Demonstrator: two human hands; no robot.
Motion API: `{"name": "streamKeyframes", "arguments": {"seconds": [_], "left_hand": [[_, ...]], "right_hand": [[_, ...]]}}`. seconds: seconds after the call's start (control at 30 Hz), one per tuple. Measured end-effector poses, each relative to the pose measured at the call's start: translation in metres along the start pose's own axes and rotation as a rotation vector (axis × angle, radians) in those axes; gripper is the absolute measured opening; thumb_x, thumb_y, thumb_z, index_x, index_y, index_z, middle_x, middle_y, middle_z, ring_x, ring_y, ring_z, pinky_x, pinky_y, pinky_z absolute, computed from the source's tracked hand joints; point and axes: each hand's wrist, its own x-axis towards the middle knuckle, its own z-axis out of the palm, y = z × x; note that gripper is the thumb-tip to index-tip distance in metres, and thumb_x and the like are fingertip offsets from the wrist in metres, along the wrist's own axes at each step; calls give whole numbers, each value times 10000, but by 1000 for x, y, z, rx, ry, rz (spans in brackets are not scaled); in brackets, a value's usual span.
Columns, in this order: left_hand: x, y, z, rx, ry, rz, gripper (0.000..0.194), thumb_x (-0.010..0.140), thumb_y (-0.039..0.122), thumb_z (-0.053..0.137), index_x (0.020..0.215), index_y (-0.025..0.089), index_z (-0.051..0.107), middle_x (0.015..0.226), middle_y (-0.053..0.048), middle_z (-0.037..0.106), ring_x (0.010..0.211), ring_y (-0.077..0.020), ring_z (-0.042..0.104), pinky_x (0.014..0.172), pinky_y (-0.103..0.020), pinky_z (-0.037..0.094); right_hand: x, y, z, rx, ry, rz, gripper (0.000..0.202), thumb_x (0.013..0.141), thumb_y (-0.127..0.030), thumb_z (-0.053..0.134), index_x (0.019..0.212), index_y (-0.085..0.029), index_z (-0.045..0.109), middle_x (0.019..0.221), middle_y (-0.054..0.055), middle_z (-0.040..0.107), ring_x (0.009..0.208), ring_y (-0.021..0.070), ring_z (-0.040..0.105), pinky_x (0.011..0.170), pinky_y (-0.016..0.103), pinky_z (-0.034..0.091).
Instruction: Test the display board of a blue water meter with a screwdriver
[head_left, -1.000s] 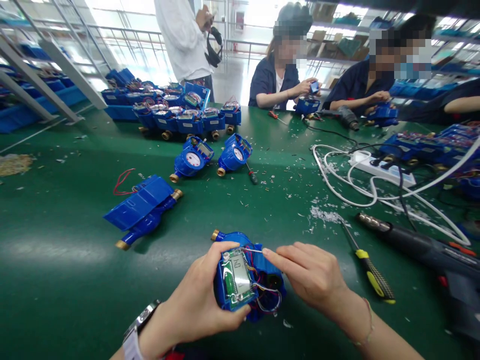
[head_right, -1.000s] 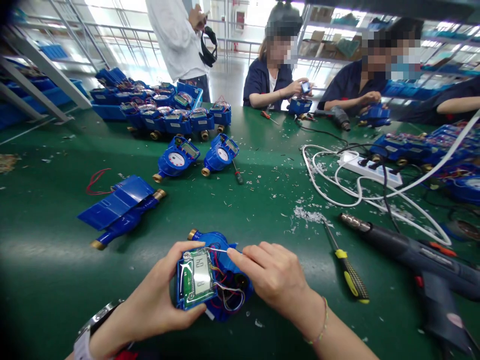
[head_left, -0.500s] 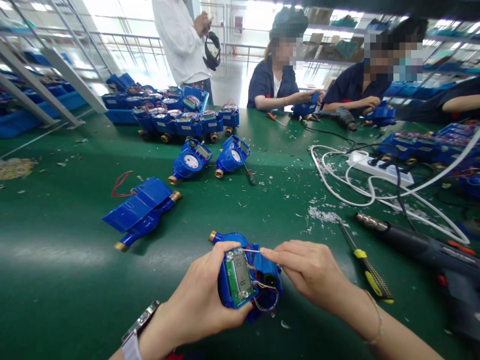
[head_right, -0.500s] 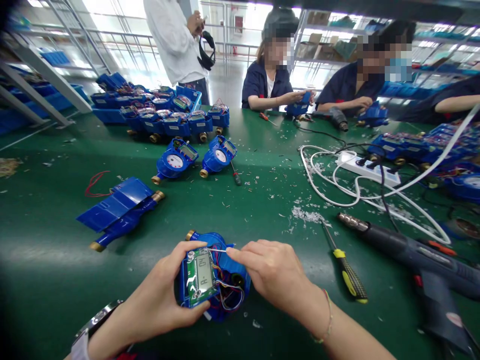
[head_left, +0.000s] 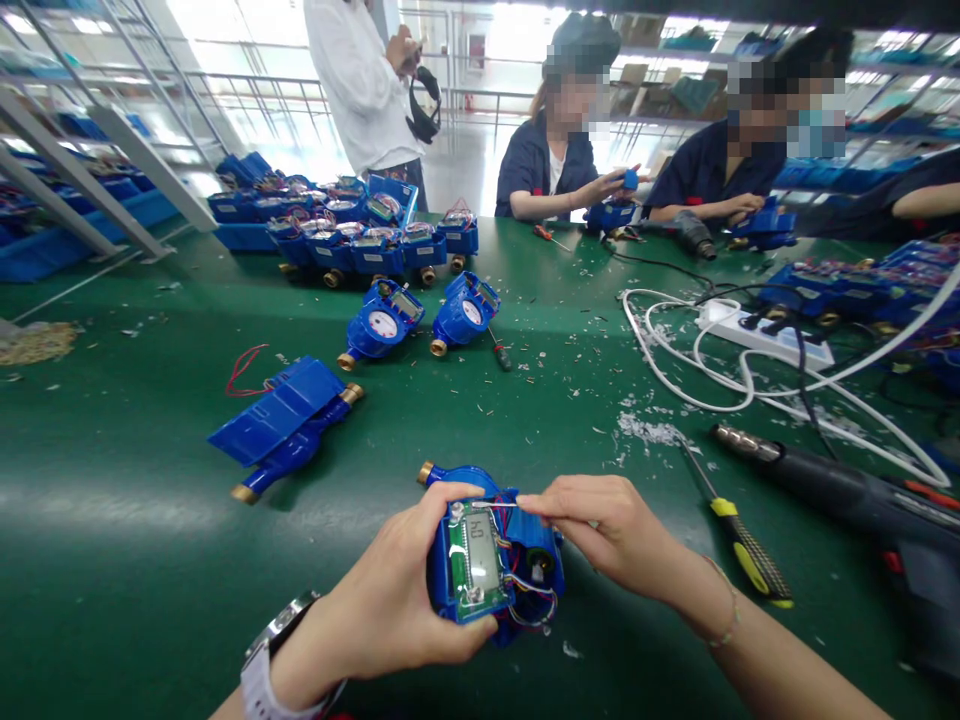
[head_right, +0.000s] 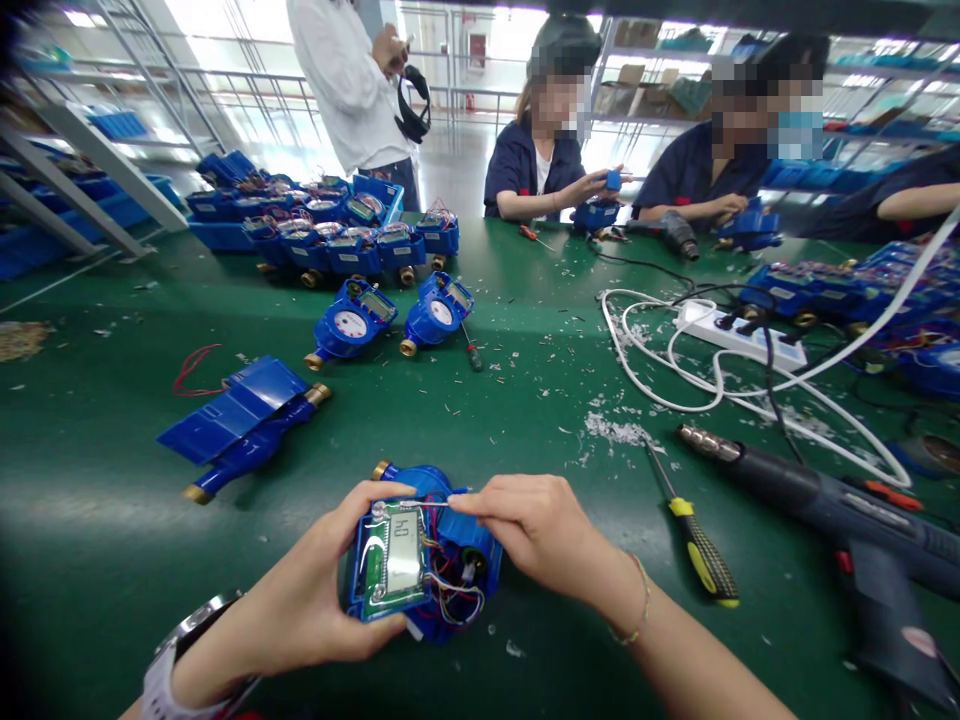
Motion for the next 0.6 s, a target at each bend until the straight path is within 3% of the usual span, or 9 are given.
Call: {"name": "streamKeyframes", "arguments": {"seconds": [0.13, 0.23, 0.5, 0.6], "left_hand": [[-1, -2, 0, -1, -13, -10, 708, 642, 187, 739, 1251, 273, 388, 1145, -19, 617, 978, -202, 639, 846, -328, 522], [-1, -3, -1, 15, -15, -2, 727, 637, 184, 746, 1259, 287, 383, 1177, -13, 599, 1037, -209, 616, 901, -342, 504], [-15, -7, 1, 25, -20, -107, 708, 650, 265, 722, 1266, 285, 371, 1163, -31, 603, 1046, -261, 610, 906, -424, 498], [-24, -11, 6, -13, -20, -137, 715, 645, 257, 715, 1268, 286, 365, 1200, -42, 591, 1089, -277, 595, 919, -433, 498]], "right_hand": [[3, -7, -6, 88, -36, 124, 266, 994, -116, 434, 1127, -158, 661, 871, 20, 667, 734, 115, 599, 645, 210, 440], [0, -13, -11, 112, -25, 181, 274, 991, -111, 425, 1165, -187, 623, 950, 11, 665, 827, 117, 606, 732, 221, 446], [-15, -32, -21, 147, -53, 428, 207, 1004, -187, 433, 1154, -262, 553, 1028, -4, 609, 920, 144, 581, 792, 258, 461], [-24, -42, -15, 288, -95, 489, 266, 1031, -212, 413, 1249, -312, 527, 942, -30, 611, 799, 114, 601, 730, 221, 480]]}}
